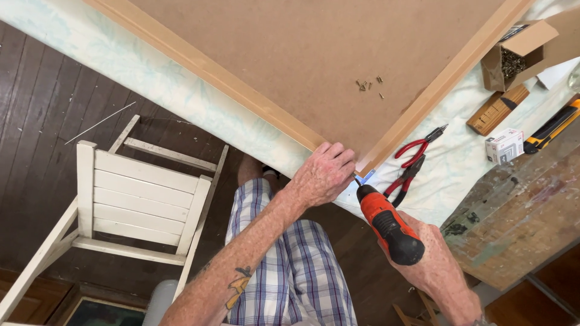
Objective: Attaching metal corner brackets to a wooden frame using a power drill and screws
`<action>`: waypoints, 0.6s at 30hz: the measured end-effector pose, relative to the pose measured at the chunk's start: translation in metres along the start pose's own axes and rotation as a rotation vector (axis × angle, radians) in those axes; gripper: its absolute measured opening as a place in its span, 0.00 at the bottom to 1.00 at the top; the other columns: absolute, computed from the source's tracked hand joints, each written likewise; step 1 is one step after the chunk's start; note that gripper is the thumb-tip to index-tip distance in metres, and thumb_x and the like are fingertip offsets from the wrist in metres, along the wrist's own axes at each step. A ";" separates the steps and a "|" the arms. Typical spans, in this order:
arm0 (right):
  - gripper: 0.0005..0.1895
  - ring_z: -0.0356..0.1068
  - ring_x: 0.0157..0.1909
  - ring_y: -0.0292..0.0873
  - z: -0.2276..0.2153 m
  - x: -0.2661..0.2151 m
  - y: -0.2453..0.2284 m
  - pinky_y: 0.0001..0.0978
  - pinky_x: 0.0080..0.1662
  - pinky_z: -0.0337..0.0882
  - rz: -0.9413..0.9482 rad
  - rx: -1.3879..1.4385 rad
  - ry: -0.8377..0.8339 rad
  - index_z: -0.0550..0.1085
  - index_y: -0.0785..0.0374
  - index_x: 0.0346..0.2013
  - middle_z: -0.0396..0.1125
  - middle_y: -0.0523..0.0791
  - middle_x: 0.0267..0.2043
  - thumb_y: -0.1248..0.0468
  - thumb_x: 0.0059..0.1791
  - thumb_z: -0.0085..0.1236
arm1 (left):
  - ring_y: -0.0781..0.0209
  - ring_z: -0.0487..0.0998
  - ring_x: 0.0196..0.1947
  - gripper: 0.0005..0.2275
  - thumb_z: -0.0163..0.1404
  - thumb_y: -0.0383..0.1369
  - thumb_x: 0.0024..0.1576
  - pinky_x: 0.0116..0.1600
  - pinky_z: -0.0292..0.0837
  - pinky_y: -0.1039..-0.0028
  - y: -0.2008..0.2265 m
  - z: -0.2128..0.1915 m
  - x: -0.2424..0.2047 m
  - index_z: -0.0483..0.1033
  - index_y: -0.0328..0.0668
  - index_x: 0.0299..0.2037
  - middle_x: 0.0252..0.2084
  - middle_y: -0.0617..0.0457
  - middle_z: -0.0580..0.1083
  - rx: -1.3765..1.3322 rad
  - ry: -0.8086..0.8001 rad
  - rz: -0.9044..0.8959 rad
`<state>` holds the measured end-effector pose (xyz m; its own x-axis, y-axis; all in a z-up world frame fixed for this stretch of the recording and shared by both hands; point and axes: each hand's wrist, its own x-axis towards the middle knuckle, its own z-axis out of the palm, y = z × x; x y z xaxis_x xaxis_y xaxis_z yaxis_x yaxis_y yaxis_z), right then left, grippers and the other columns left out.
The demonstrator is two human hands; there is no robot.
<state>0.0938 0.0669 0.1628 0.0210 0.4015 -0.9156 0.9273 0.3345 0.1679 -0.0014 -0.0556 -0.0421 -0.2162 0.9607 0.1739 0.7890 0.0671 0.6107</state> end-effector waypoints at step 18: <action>0.04 0.60 0.29 0.46 -0.006 0.001 -0.006 0.36 0.37 0.65 0.010 -0.032 -0.021 0.72 0.56 0.30 0.67 0.46 0.23 0.63 0.46 0.48 | 0.55 0.67 0.36 0.06 0.53 0.32 0.60 0.41 0.65 0.66 0.000 -0.004 0.001 0.75 0.40 0.34 0.38 0.51 0.71 -0.030 0.062 0.017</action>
<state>0.0856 0.0703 0.1630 0.0385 0.3869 -0.9213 0.9146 0.3578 0.1884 -0.0040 -0.0556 -0.0390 -0.2390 0.9430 0.2317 0.7756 0.0418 0.6299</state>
